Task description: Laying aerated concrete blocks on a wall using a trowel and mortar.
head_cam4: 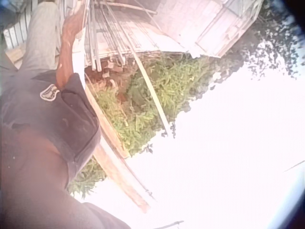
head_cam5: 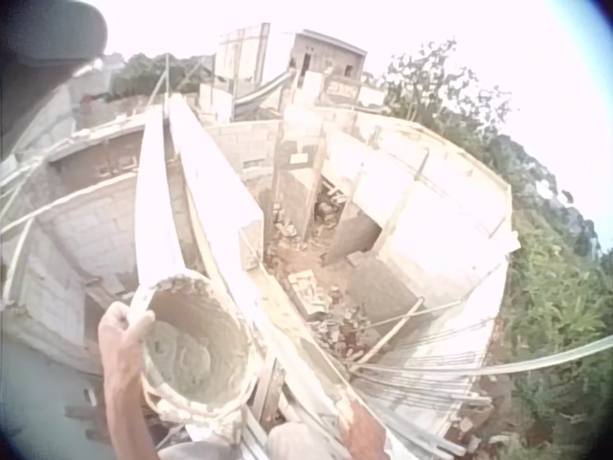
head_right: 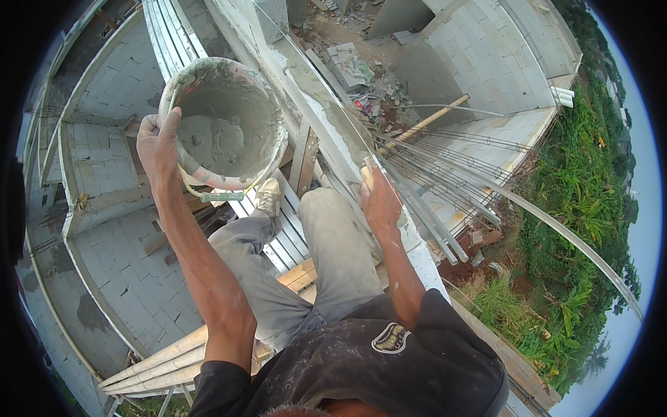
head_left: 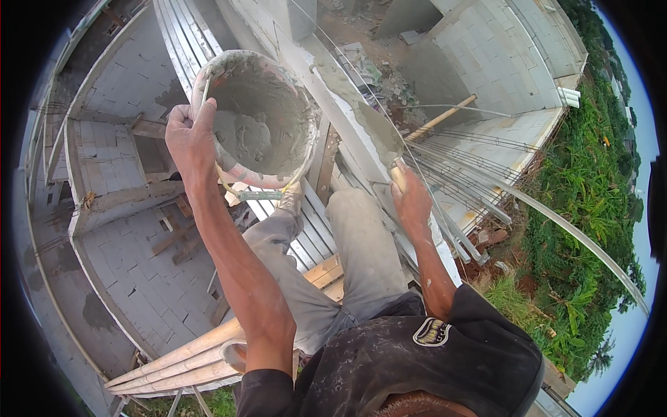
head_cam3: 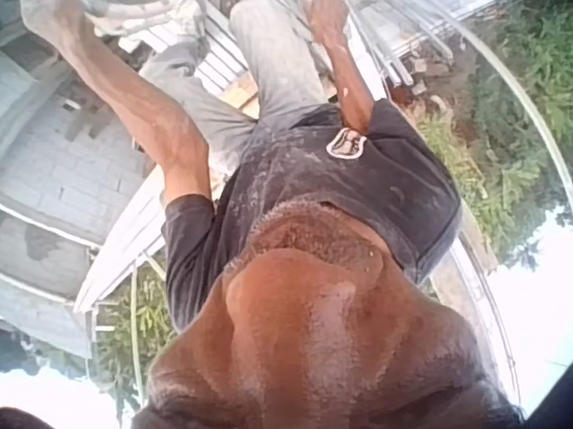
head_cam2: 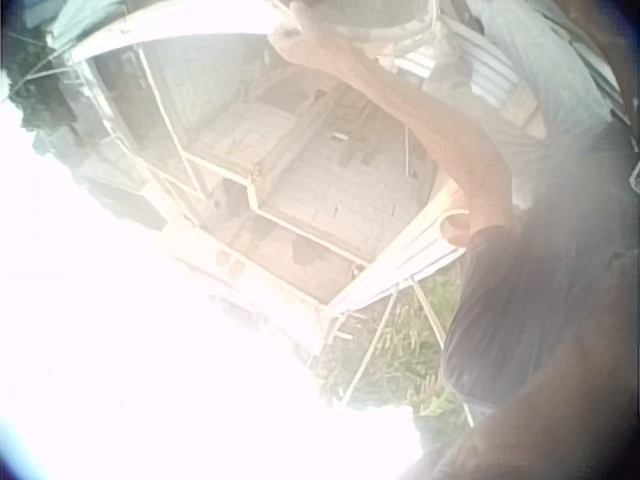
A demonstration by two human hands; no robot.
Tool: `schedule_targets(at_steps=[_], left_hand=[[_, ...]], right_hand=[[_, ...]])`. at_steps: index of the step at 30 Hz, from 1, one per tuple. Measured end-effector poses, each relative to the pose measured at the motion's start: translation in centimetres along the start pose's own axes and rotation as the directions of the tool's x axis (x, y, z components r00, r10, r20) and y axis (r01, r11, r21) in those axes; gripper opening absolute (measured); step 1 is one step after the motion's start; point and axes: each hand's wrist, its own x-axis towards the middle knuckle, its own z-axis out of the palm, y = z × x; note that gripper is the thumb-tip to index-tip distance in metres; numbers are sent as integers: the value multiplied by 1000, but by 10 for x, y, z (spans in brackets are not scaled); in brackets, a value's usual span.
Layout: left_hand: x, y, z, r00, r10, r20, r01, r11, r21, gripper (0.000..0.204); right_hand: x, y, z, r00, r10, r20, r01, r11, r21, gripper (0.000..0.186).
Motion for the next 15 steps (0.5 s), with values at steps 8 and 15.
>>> schedule_targets(at_steps=[8, 15], left_hand=[[-14, 15, -3, 975, 134, 179, -155, 981, 113, 29], [-30, 30, 16, 915, 230, 331, -292, 944, 153, 30]], right_hand=[[-3, -87, -20, 946, -260, 192, 243, 964, 108, 43], [68, -156, 24, 845, -370, 387, 414, 910, -32, 40]])
